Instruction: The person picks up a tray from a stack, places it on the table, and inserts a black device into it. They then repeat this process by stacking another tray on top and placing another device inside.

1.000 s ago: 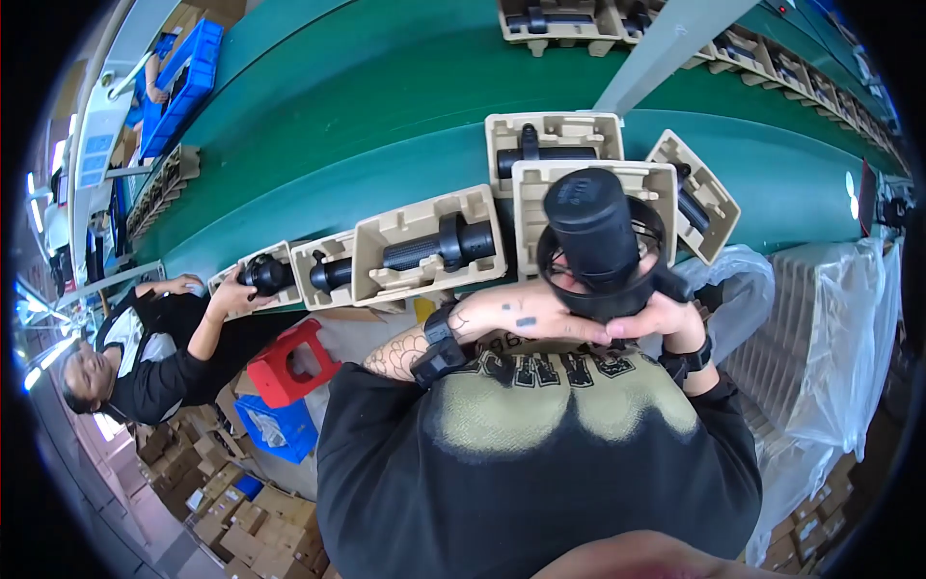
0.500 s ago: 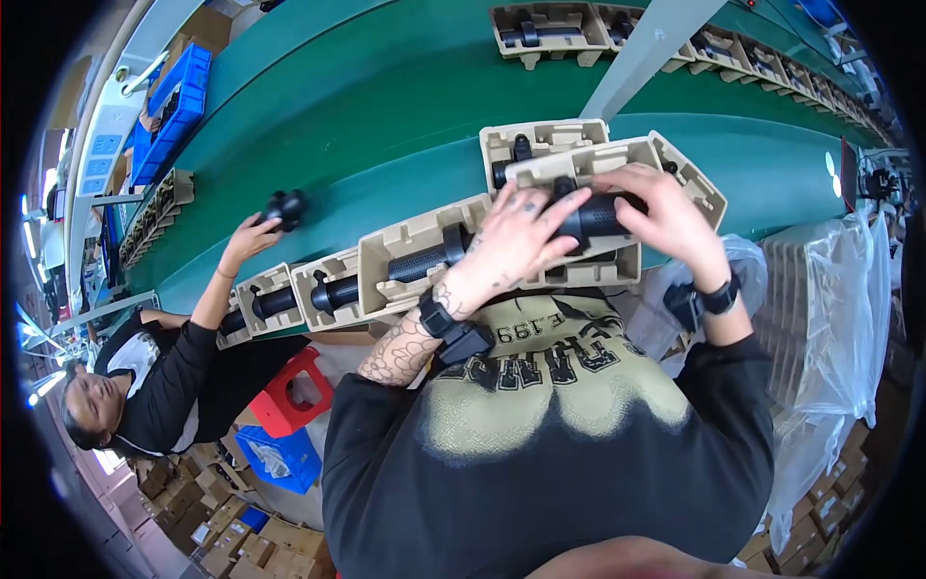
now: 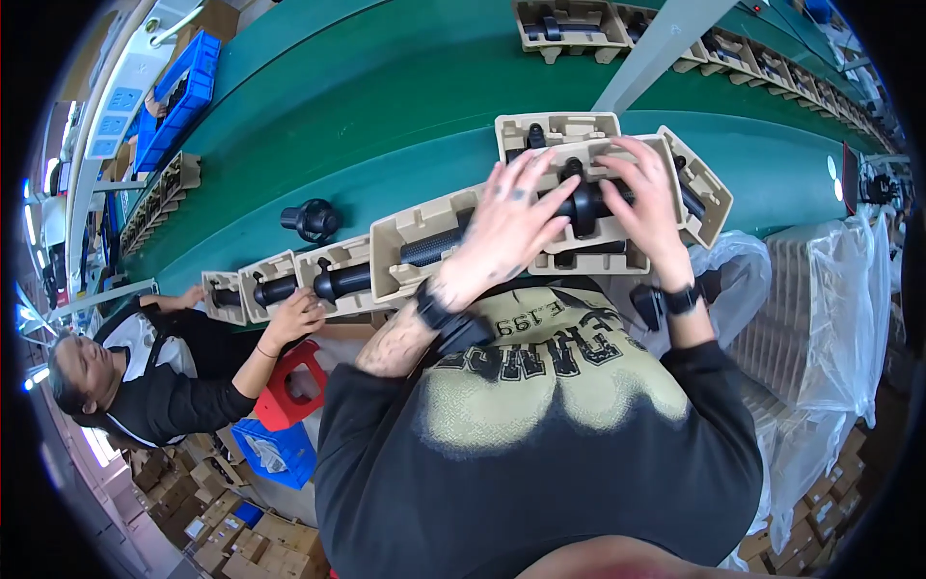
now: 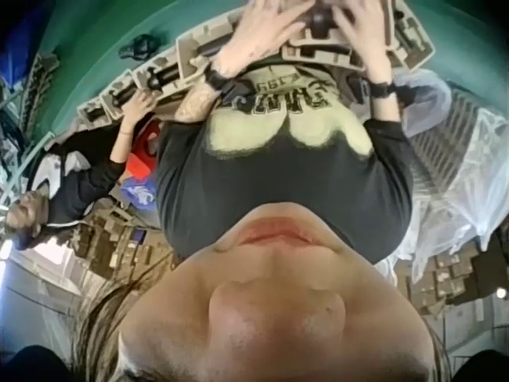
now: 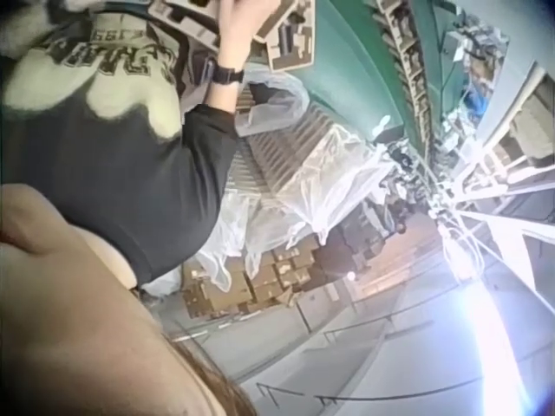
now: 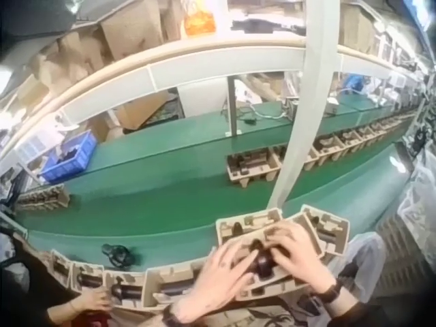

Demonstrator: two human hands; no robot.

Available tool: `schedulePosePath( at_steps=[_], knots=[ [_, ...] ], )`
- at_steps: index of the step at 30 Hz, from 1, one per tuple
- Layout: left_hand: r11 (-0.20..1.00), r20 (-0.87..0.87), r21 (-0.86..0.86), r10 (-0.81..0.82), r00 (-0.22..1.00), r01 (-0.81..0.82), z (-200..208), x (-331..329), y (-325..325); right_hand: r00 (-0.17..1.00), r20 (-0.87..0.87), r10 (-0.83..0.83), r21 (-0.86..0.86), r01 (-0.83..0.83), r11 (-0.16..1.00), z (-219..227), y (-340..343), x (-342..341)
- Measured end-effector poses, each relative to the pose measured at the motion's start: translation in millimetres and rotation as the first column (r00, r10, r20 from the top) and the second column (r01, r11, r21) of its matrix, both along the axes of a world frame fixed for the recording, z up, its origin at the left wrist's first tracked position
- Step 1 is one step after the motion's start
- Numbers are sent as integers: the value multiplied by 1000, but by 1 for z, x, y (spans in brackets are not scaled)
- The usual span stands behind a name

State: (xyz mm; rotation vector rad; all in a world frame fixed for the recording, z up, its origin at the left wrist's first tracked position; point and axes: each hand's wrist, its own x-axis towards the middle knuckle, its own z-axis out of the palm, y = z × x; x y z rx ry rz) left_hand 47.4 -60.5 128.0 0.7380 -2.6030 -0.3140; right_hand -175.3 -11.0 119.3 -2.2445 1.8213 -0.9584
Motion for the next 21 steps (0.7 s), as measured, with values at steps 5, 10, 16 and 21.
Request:
schedulePosePath(
  at_steps=[5,10,16,21],
  knots=[
    [845,72,486,215,974,-222,10,51,9,993,89,-77,182,59,982,4,43,21],
    [808,368,432,247,897,-400,2,26,-4,969,-138,204,406,-133,904,5,46,27],
    [819,436,303,335,835,-487,-14,5,-4,977,-11,213,403,-190,895,-5,52,46],
    [913,332,291,185,925,-287,-35,23,-4,994,-11,110,351,-99,931,-4,57,50]
  ],
)
